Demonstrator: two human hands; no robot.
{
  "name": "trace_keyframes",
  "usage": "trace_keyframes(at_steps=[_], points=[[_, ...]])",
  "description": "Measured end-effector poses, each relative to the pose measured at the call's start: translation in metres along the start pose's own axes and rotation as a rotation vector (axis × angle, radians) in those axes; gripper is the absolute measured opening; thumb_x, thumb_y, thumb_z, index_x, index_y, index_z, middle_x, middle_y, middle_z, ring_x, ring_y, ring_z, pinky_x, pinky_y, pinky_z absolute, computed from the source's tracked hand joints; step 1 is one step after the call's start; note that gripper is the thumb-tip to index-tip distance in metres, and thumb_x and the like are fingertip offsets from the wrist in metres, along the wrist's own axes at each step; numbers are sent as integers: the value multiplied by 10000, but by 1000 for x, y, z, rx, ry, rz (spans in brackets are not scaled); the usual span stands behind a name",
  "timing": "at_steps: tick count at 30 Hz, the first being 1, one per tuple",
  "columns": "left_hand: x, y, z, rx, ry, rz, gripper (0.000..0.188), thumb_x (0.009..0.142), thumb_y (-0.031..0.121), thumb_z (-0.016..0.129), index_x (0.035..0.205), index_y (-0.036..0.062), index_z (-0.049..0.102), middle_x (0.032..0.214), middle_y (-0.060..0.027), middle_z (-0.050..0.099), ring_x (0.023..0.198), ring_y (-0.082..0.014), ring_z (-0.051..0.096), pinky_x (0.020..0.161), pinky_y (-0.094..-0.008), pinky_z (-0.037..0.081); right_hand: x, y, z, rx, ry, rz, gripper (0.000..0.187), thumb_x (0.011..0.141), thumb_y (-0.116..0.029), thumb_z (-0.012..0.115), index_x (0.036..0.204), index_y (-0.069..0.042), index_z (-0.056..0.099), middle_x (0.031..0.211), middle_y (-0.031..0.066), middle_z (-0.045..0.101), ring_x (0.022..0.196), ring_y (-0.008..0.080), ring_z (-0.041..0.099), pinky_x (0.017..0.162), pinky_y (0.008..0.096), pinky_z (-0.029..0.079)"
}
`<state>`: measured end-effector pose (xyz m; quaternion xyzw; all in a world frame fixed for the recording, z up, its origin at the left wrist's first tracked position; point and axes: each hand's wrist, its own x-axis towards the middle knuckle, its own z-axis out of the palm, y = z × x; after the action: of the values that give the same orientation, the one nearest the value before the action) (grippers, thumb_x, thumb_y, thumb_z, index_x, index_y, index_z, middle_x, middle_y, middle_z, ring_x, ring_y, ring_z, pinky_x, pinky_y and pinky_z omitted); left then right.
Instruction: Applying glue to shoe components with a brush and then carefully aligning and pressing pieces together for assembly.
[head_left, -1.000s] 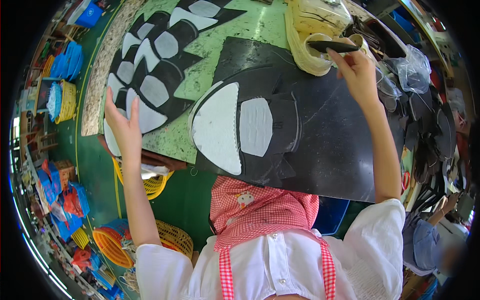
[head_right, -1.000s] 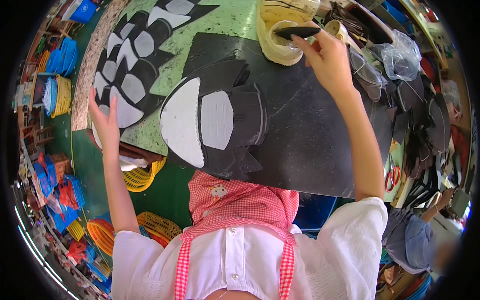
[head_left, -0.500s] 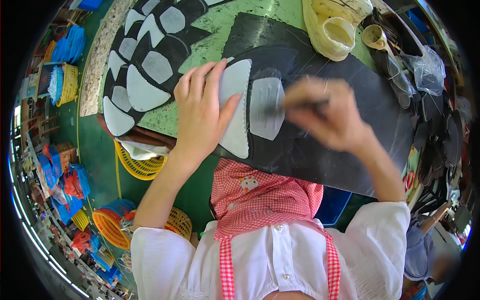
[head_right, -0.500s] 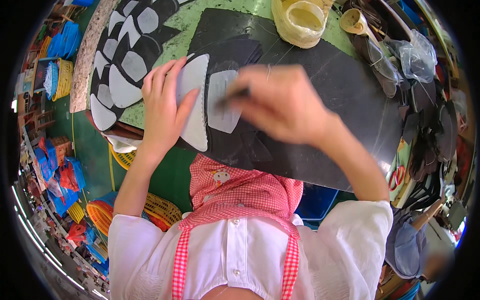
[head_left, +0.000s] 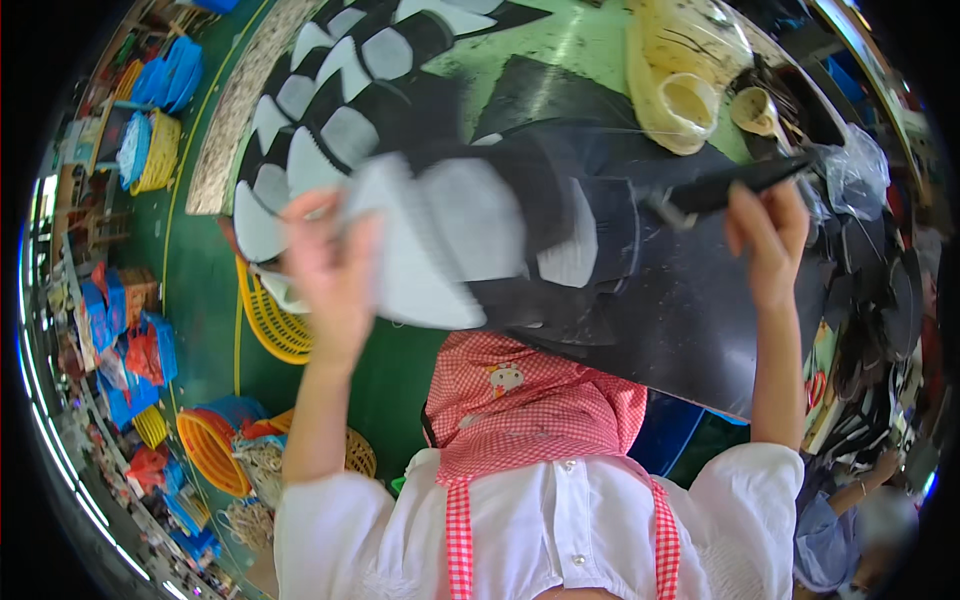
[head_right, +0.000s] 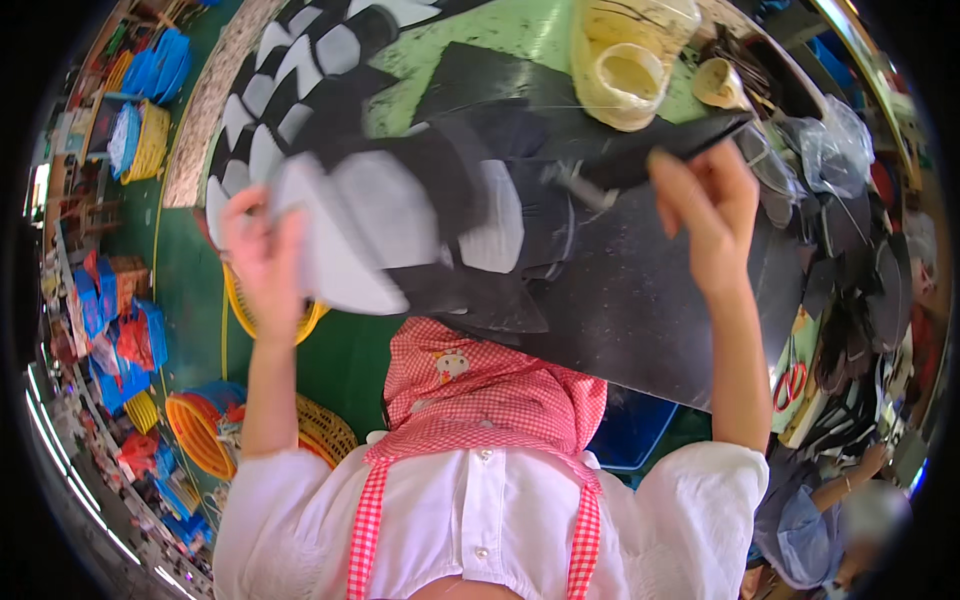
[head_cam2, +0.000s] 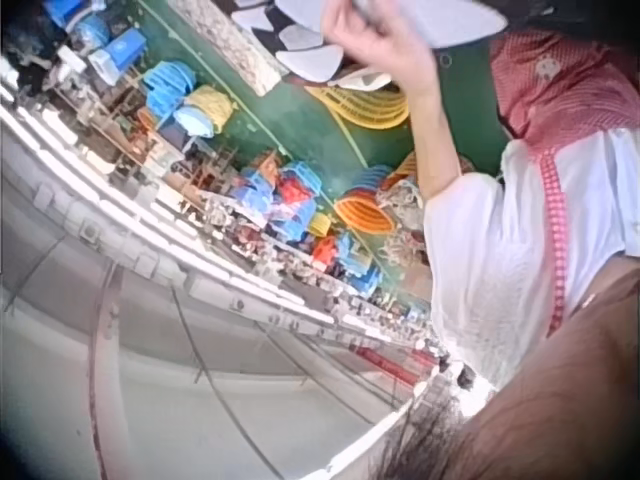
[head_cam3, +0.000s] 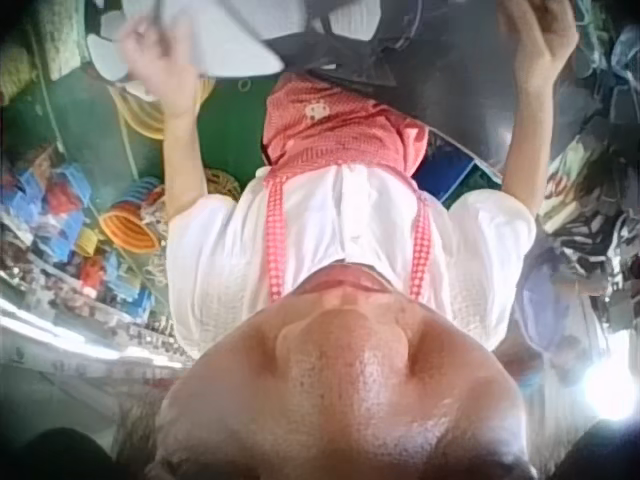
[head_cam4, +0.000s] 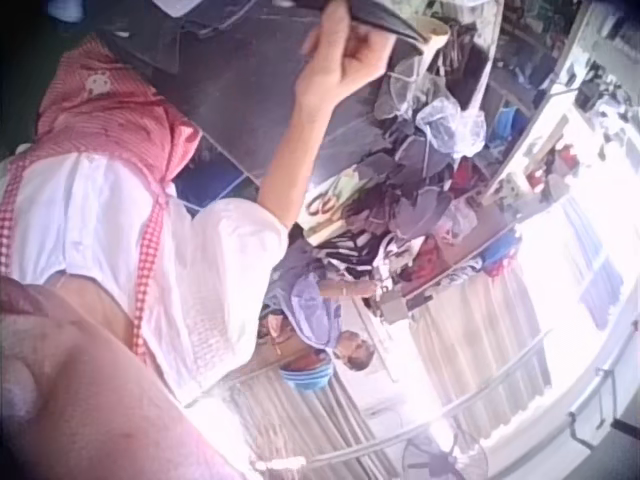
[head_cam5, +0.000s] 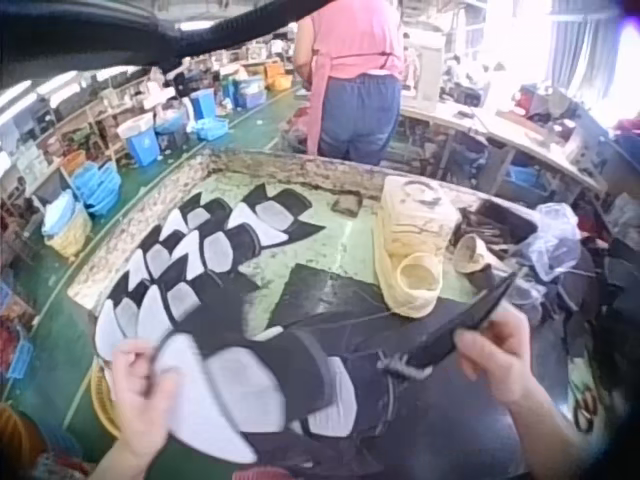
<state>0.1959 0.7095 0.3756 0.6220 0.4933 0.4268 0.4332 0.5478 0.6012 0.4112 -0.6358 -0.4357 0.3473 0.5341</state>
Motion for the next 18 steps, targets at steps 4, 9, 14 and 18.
trace_keyframes(at_steps=[4, 9, 14, 18], points=[[3, -40, -93, 31, 264, 34, 358, 899, 64, 606, 1210, 32, 431, 1185, -142, 570, 1004, -173, 582, 862, -273, 452, 61, 20, -6, -538, 288, -424, 206, 857, -208, 685, 850, -28, 586, 586, -24, 504, 481, 56, 426, 443, 232, 288], [24, 5, -13, 606, -69, 337, 369, 865, 106, 615, 1226, 63, 552, 1239, -51, 573, 1171, -191, 507, 984, -363, 360, 76, 35, -20, -264, 371, -226, 194, 873, -199, 646, 787, -36, 589, 565, -44, 487, 471, 50, 407, 440, 223, 265], [13, 17, 48, 732, -299, 483, 528, 817, 257, 673, 1271, 40, 512, 1138, -153, 488, 1059, -316, 448, 935, -413, 347, 39, 11, 38, -31, -163, 124, 178, 868, -156, 651, 752, -42, 577, 565, -34, 485, 456, 57, 420, 430, 232, 285], [16, 11, 56, 792, -292, 561, 567, 796, 261, 693, 1275, 26, 501, 1107, -144, 477, 1009, -305, 448, 883, -417, 357, 55, 5, 62, -427, -129, -366, 124, 815, -108, 695, 788, -43, 593, 588, 26, 521, 492, 101, 512, 457, 285, 374]])
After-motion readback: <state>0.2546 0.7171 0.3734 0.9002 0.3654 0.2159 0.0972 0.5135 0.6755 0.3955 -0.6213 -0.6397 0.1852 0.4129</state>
